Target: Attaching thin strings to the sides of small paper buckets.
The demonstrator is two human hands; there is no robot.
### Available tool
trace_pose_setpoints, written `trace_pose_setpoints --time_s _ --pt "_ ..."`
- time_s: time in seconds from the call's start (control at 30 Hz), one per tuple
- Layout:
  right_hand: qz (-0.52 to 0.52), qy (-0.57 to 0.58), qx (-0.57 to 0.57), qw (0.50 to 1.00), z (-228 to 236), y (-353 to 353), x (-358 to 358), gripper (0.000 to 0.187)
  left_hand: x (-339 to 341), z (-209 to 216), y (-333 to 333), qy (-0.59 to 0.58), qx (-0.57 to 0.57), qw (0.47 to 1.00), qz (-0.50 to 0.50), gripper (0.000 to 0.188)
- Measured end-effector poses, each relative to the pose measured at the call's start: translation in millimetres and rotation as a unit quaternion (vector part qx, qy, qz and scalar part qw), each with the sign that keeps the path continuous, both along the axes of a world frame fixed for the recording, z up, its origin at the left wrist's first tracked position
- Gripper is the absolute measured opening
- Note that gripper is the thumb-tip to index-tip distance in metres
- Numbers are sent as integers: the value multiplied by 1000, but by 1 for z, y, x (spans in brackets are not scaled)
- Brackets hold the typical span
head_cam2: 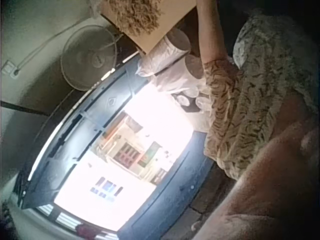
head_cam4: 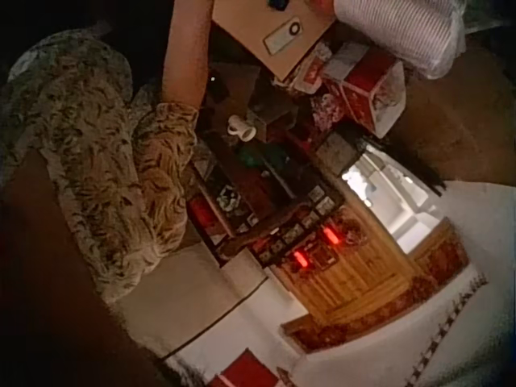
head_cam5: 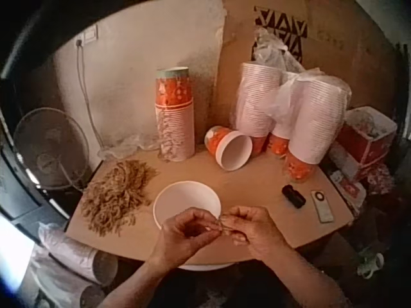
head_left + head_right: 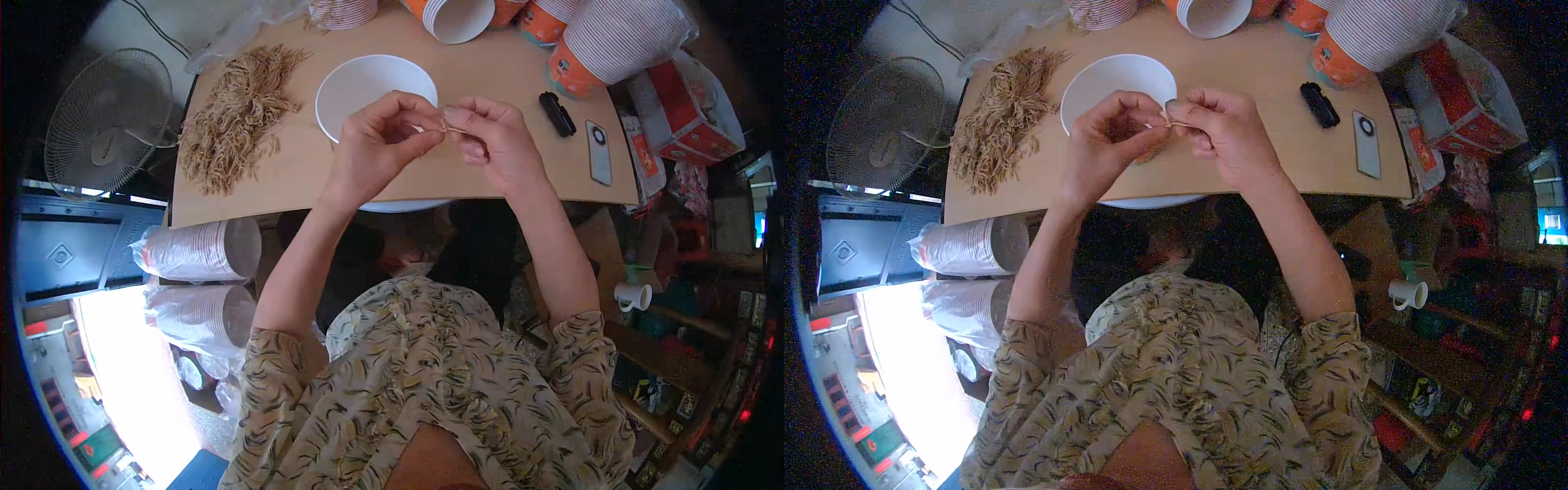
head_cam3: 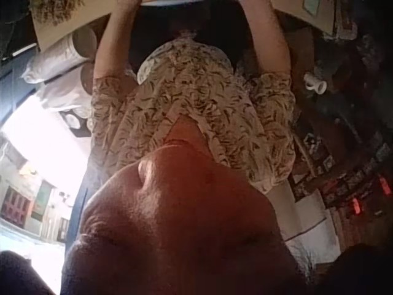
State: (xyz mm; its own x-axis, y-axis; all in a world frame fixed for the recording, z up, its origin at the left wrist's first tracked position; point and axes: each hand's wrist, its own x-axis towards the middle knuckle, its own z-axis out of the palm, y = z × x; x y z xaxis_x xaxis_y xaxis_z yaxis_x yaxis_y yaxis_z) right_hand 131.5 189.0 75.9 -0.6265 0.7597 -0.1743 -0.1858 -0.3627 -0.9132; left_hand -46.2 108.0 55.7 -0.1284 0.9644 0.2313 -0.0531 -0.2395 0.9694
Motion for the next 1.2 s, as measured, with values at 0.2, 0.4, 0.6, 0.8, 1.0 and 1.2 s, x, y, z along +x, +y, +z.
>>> trace_pose_setpoints --time_s 0.2,0.4,0.6,0.8,1.0,1.2 --pt "-10 -40 46 998 0 -1 -3 12 14 -8 -3 86 62 989 106 15" --pt "-1 -67 66 996 2 1 -3 10 15 -10 -7 123 85 981 122 10" --pt "18 -135 106 985 7 1 -4 9 11 -7 -8 179 110 970 121 11" --pt "34 -99 96 990 15 14 5 14 -4 -14 -2 63 50 995 52 8" --pt "44 -98 229 967 15 14 9 20 -23 -4 1 -57 -79 992 -75 13" --pt "29 -94 292 951 9 10 2 21 -26 1 1 -101 -134 982 -87 20"
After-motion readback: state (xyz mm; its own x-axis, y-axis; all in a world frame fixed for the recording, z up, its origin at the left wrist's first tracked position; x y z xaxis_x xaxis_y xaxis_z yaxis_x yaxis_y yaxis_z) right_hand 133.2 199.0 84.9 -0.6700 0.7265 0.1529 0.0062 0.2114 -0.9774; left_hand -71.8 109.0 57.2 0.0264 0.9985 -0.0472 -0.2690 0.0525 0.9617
